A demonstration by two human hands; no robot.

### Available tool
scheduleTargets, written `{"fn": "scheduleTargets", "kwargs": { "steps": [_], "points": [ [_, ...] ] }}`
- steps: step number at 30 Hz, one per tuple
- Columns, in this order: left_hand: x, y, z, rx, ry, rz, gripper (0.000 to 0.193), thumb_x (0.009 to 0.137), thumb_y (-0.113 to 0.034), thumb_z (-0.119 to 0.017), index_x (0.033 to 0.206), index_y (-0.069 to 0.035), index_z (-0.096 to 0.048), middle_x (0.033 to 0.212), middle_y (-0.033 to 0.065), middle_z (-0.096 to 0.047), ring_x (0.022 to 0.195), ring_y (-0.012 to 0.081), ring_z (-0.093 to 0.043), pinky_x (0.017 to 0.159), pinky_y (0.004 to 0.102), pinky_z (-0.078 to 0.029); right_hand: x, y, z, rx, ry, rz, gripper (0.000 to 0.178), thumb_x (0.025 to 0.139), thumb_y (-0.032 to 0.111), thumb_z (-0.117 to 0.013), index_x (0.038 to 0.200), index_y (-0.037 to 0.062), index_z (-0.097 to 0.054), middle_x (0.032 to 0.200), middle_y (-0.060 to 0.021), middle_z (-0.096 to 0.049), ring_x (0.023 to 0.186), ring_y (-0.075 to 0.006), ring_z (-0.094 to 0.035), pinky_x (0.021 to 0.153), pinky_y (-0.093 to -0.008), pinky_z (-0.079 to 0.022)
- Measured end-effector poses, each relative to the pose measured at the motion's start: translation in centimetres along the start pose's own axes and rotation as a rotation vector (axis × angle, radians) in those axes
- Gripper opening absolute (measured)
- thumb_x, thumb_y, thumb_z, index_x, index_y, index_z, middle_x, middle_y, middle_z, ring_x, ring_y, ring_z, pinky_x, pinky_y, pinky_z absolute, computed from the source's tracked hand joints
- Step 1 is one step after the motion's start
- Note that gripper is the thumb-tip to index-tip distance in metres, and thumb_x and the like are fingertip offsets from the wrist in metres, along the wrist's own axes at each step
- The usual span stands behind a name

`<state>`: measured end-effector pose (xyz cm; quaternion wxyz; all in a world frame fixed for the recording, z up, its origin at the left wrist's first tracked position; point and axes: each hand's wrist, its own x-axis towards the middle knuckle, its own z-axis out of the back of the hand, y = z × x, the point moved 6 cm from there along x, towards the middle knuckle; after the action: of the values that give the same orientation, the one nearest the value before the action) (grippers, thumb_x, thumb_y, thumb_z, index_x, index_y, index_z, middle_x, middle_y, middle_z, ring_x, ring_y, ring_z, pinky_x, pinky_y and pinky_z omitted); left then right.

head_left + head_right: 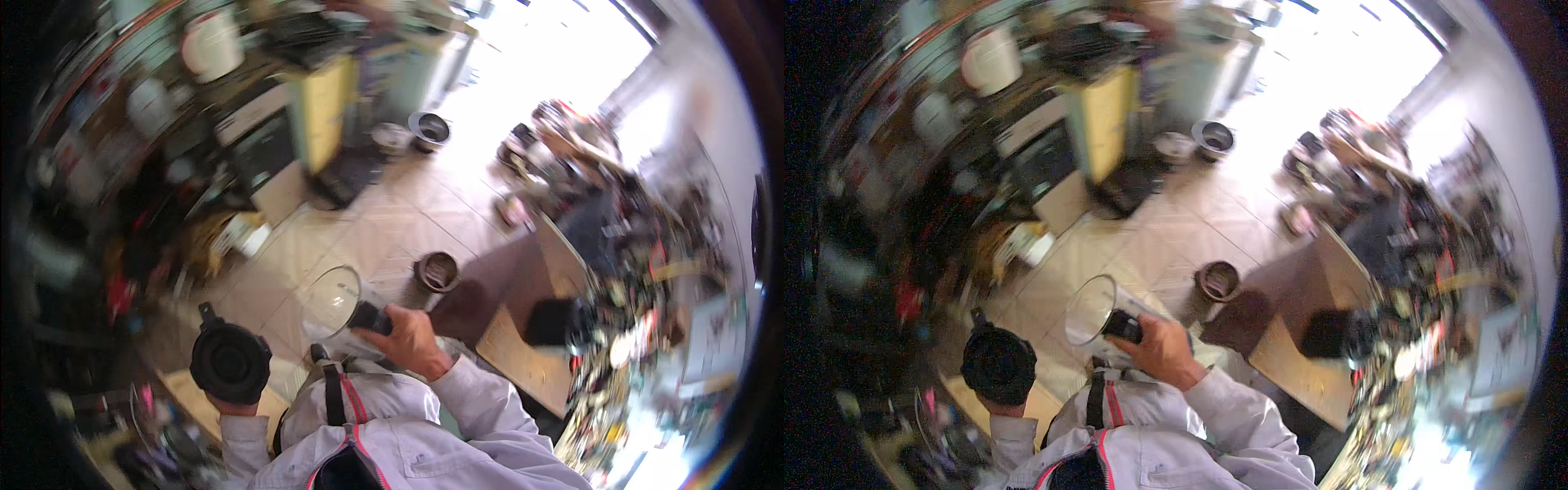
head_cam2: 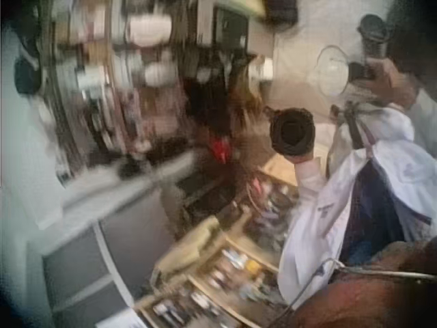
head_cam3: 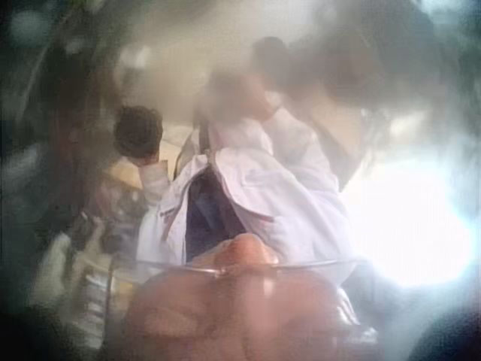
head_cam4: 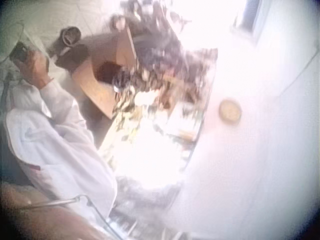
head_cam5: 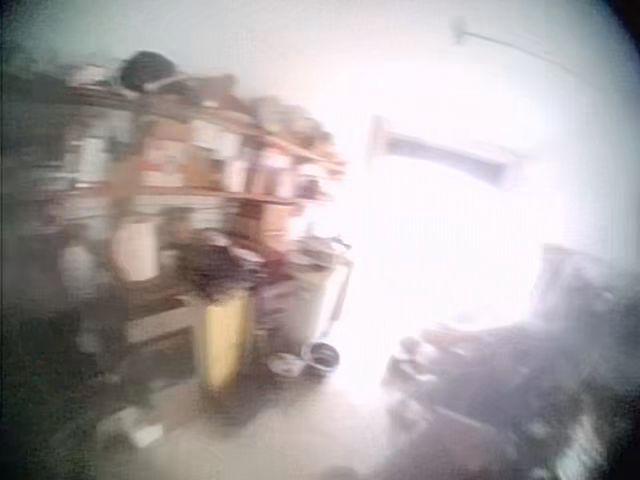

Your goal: The person uses a screwdriver to adjust the top of a black blender base, then presses buttons on the control panel. They attach the clear pitcher, run the blender briefly, and then disassemble it to inspect the blade assembly before reassembling it.

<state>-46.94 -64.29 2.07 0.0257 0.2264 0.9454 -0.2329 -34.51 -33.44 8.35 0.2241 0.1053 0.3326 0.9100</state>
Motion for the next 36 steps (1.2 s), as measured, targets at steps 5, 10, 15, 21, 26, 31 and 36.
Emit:
{"fn": "scheduleTargets", "kwargs": {
  "steps": [5,10,15,21,26,31,36],
  "points": [
    [7.0,6.5,0.6,0.062,-0.038,0.410,0.062,0.097,-0.053,-0.059,0.147,-0.016,-0.055,0.148,0.0119,-0.057,0.131,0.0385,-0.057,0.111,0.0629,-0.045,-9.1,-4.5,4.2,0.111,-0.182,-0.332,0.051,0.080,0.049,-0.084,0.079,0.0012,-0.066,0.070,-0.0208,-0.066,0.066,-0.0401,-0.067,0.061,-0.0465,-0.053],
    [11.0,16.3,-3.4,0.173,0.123,0.679,0.060,0.099,-0.053,-0.054,0.145,-0.015,-0.056,0.145,0.0145,-0.059,0.128,0.0412,-0.059,0.109,0.0633,-0.048,-18.0,-6.5,6.5,0.115,-0.396,-0.610,0.052,0.082,0.050,-0.083,0.081,0.0003,-0.068,0.075,-0.0192,-0.069,0.070,-0.0375,-0.070,0.063,-0.0448,-0.055],
    [10.1,29.2,-7.5,0.209,0.194,0.974,0.060,0.099,-0.055,-0.054,0.142,-0.014,-0.060,0.141,0.0138,-0.062,0.126,0.0379,-0.061,0.108,0.0621,-0.049,-26.9,-7.6,9.1,0.080,-0.681,-0.866,0.050,0.077,0.046,-0.088,0.075,0.0006,-0.066,0.069,-0.0189,-0.067,0.061,-0.0370,-0.067,0.058,-0.0421,-0.054],
    [5.2,43.4,-11.6,0.198,0.287,1.297,0.068,0.095,-0.063,-0.057,0.141,-0.013,-0.060,0.141,0.0151,-0.062,0.129,0.0393,-0.059,0.111,0.0622,-0.045,-35.8,-10.3,9.3,0.101,-0.913,-1.102,0.047,0.071,0.033,-0.093,0.069,-0.0024,-0.062,0.059,-0.0181,-0.059,0.050,-0.0222,-0.053,0.049,-0.0374,-0.046],
    [2.1,53.6,-14.3,0.225,0.341,1.482,0.073,0.094,-0.067,-0.056,0.142,-0.013,-0.058,0.144,0.0158,-0.059,0.131,0.0402,-0.056,0.111,0.0597,-0.046,-40.2,-11.0,10.4,-0.006,-1.056,-1.200,0.043,0.069,0.022,-0.094,0.068,-0.0036,-0.060,0.056,-0.0176,-0.060,0.048,-0.0144,-0.050,0.046,-0.0350,-0.043],
    [0.8,62.5,-16.2,0.333,0.336,1.604,0.074,0.092,-0.073,-0.053,0.140,-0.017,-0.060,0.143,0.0153,-0.060,0.128,0.0404,-0.058,0.107,0.0622,-0.048,-43.3,-11.9,10.4,0.052,-1.183,-1.375,0.046,0.068,0.027,-0.095,0.071,-0.0032,-0.061,0.060,-0.0184,-0.061,0.051,-0.0212,-0.057,0.051,-0.0365,-0.046],
    [1.2,71.4,-18.0,0.612,0.352,1.602,0.074,0.090,-0.078,-0.050,0.138,-0.023,-0.062,0.142,0.0088,-0.061,0.123,0.0386,-0.061,0.096,0.0594,-0.053,-44.0,-12.0,11.1,0.046,-1.305,-1.527,0.044,0.070,0.024,-0.093,0.071,-0.0032,-0.058,0.058,-0.0144,-0.060,0.054,-0.0145,-0.055,0.052,-0.0351,-0.046]
  ]
}}
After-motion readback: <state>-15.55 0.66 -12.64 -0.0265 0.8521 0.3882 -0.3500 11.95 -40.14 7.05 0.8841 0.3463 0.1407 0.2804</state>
